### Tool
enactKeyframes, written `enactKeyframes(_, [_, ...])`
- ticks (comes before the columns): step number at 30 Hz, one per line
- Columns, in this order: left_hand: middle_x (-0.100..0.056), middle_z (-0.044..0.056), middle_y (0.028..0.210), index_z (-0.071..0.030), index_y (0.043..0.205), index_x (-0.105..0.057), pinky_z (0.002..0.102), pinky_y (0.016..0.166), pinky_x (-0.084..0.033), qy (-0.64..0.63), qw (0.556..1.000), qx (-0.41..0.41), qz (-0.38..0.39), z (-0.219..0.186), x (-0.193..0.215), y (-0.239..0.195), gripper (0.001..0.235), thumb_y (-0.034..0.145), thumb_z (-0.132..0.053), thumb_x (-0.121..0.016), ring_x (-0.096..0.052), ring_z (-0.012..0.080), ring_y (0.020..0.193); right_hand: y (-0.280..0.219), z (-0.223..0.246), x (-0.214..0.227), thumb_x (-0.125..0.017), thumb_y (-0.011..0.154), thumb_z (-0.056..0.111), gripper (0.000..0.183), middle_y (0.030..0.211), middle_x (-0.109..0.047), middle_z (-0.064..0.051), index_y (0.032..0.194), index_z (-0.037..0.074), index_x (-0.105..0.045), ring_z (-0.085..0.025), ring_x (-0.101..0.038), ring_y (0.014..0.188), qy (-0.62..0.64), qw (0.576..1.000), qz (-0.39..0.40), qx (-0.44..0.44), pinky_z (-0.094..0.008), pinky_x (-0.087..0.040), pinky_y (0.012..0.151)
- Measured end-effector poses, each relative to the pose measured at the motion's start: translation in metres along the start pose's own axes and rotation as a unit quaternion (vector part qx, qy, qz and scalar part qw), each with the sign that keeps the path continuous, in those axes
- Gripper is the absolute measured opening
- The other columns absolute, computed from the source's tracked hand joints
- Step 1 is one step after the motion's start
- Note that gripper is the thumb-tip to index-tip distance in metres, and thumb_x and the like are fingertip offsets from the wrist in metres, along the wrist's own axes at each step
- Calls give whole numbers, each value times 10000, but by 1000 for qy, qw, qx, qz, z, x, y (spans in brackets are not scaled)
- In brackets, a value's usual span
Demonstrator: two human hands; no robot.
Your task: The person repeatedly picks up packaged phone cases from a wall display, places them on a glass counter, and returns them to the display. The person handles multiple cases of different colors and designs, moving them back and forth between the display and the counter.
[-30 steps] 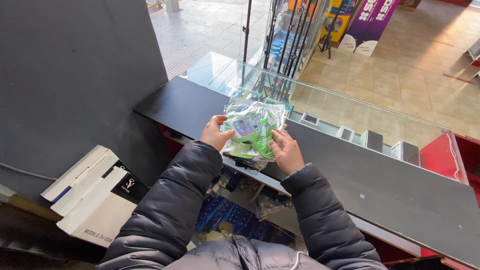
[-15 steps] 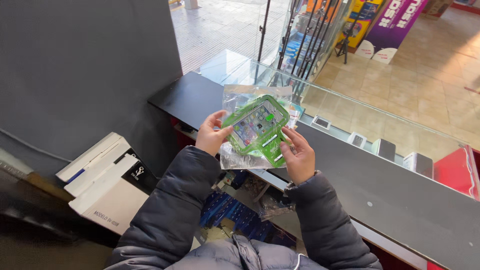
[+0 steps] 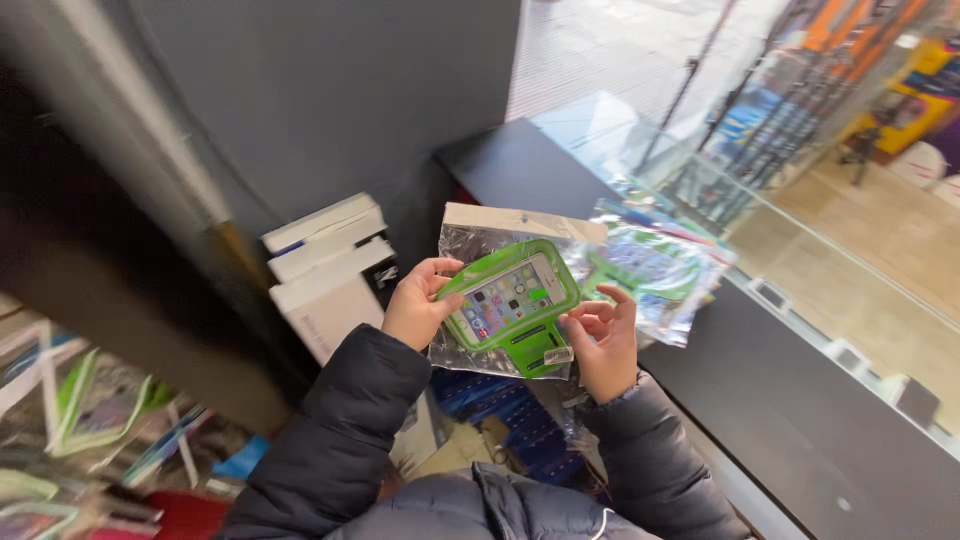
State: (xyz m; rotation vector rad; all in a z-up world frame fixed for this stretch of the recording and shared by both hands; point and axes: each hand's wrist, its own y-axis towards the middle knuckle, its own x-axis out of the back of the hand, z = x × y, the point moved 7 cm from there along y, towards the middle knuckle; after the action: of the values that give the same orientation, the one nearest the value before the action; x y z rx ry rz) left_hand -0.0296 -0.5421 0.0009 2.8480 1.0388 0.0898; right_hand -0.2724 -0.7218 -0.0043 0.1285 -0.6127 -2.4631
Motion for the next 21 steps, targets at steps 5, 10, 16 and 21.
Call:
enactKeyframes(5, [-781, 122, 1136, -123, 1318, -666, 327, 860, -609, -11, 996, 4, -84, 23, 79, -59, 487, 861, 0, -780, -732, 188, 1033, -5, 25, -84, -733, 938, 85, 484, 932, -698, -112, 1382, 62, -545, -237, -759, 871, 34, 991, 118, -51, -369, -615, 799])
enactKeyframes(10, [-778, 146, 1160, -128, 1297, -703, 370, 927, -591, 35, 989, -1, -143, 18, 148, -135, 459, 864, 18, -751, -726, 226, 1093, -27, 11, -165, -743, 951, 101, 220, 921, -754, -80, 1166, 51, -744, -192, -777, 895, 53, 973, 201, -101, -330, -637, 771])
enactKeyframes(16, [-706, 184, 1279, -162, 1347, -686, 550, 1041, -533, 120, 966, 61, -222, -32, 225, -257, 411, 946, -106, -756, -639, 392, 1262, -93, 35, -278, -755, 965, 167, 196, 803, -772, -84, 1143, 85, -762, -102, -714, 774, 71, 951, 281, -108, -269, -605, 765])
enactKeyframes(21, [-825, 77, 871, -103, 1003, -838, 343, 877, -601, 100, 932, 38, -345, -53, 298, -339, 116, 930, -90, -750, -756, 142, 901, -159, 80, -363, -792, 921, 141, 164, 920, -798, -128, 1074, 84, -779, -179, -749, 866, 34, 928, 359, -89, -342, -622, 770])
